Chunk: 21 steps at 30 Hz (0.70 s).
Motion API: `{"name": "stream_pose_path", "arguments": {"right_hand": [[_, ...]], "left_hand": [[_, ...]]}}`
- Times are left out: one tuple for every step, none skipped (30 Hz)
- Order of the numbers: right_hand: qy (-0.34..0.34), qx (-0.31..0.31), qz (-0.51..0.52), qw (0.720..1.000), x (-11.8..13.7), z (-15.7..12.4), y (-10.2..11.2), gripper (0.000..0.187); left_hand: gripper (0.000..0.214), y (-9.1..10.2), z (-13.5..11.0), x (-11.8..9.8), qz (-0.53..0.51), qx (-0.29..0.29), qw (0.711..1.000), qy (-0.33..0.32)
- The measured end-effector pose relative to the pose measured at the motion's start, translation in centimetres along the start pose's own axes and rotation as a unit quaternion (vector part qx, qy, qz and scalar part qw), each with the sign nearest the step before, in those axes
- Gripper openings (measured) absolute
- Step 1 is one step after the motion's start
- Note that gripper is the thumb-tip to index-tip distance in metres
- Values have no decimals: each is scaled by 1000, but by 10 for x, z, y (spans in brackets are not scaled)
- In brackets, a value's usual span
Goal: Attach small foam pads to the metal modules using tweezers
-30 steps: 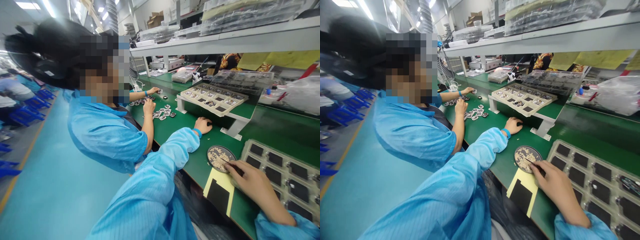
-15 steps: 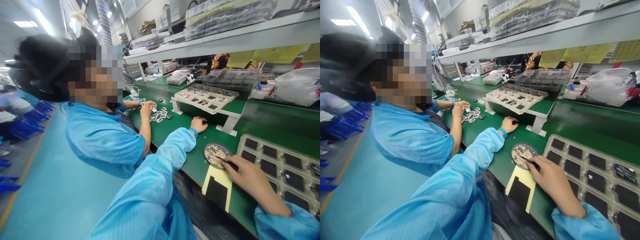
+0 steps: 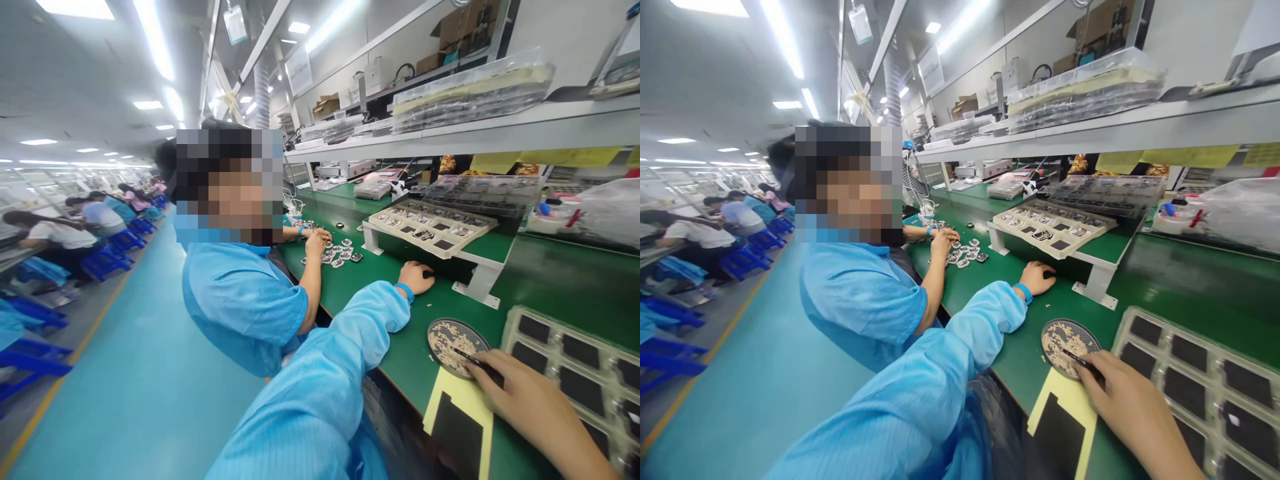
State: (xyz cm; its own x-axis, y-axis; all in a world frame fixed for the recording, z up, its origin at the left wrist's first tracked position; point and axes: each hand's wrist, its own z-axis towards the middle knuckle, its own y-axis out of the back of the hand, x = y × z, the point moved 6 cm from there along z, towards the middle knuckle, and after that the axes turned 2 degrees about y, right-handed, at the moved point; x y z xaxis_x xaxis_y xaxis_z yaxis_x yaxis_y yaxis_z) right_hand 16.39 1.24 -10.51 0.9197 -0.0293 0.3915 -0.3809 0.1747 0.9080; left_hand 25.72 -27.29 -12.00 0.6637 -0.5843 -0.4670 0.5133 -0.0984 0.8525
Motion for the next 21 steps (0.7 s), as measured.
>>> {"name": "stream_pose_path", "arguments": {"right_hand": [[-2, 1, 1, 1000, 0, 0, 0, 46], [-3, 1, 3, 1000, 0, 0, 0, 47], [-4, 1, 6, 1000, 0, 0, 0, 47], [-4, 2, 9, 1000, 0, 0, 0, 47], [-2, 2, 11, 1000, -1, 0, 0, 47], [0, 4, 12, 1000, -1, 1, -1, 47], [2, 4, 13, 1000, -1, 1, -1, 46], [4, 2, 12, 1000, -1, 2, -1, 46], [5, -1, 11, 1000, 0, 2, -1, 45], [6, -3, 9, 1000, 1, 2, 0, 44], [8, -7, 9, 1000, 3, 2, 1, 43], [11, -10, 10, 1000, 6, 1, 3, 42], [14, -12, 13, 1000, 9, 0, 5, 41], [16, -13, 16, 1000, 14, 0, 8, 39], [18, -13, 22, 999, 18, -1, 11, 38], [17, -14, 31, 999, 22, -1, 14, 36], [13, -18, 44, 999, 25, -1, 17, 34], [7, -27, 61, 998, 27, -1, 21, 33], [0, -41, 80, 996, 27, 0, 25, 31], [-8, -61, 98, 993, 27, 0, 30, 31], [-16, -87, 115, 989, 27, 0, 35, 30]], "left_hand": [[36, 0, 0, 0, -1, 1, 1000, 0], [36, 0, 0, 0, -1, 1, 1000, 0], [36, 0, 0, 0, 0, 2, 1000, 2], [36, 1, 0, 0, 0, 3, 1000, 4], [36, 1, 0, 0, 1, 3, 1000, 6], [36, 1, 0, 0, 2, 4, 1000, 9], [37, 2, 0, 0, 3, 4, 1000, 11], [36, 3, 0, 0, 3, 4, 1000, 13], [36, 3, 0, 0, 3, 5, 1000, 14], [36, 5, 0, -1, 3, 5, 1000, 15], [35, 6, -1, -2, 2, 5, 1000, 15], [35, 8, -2, -4, 0, 5, 1000, 15], [34, 10, -4, -5, -2, 3, 1000, 15], [33, 12, -5, -7, -4, 2, 1000, 16], [32, 14, -6, -8, -6, -1, 1000, 17], [30, 17, -7, -10, -8, -5, 1000, 19], [29, 18, -6, -11, -12, -9, 1000, 20], [29, 19, -4, -13, -15, -13, 1000, 21], [29, 19, -1, -15, -19, -17, 999, 24], [29, 19, 3, -19, -22, -19, 999, 24], [30, 17, 8, -24, -27, -18, 999, 23]]}}
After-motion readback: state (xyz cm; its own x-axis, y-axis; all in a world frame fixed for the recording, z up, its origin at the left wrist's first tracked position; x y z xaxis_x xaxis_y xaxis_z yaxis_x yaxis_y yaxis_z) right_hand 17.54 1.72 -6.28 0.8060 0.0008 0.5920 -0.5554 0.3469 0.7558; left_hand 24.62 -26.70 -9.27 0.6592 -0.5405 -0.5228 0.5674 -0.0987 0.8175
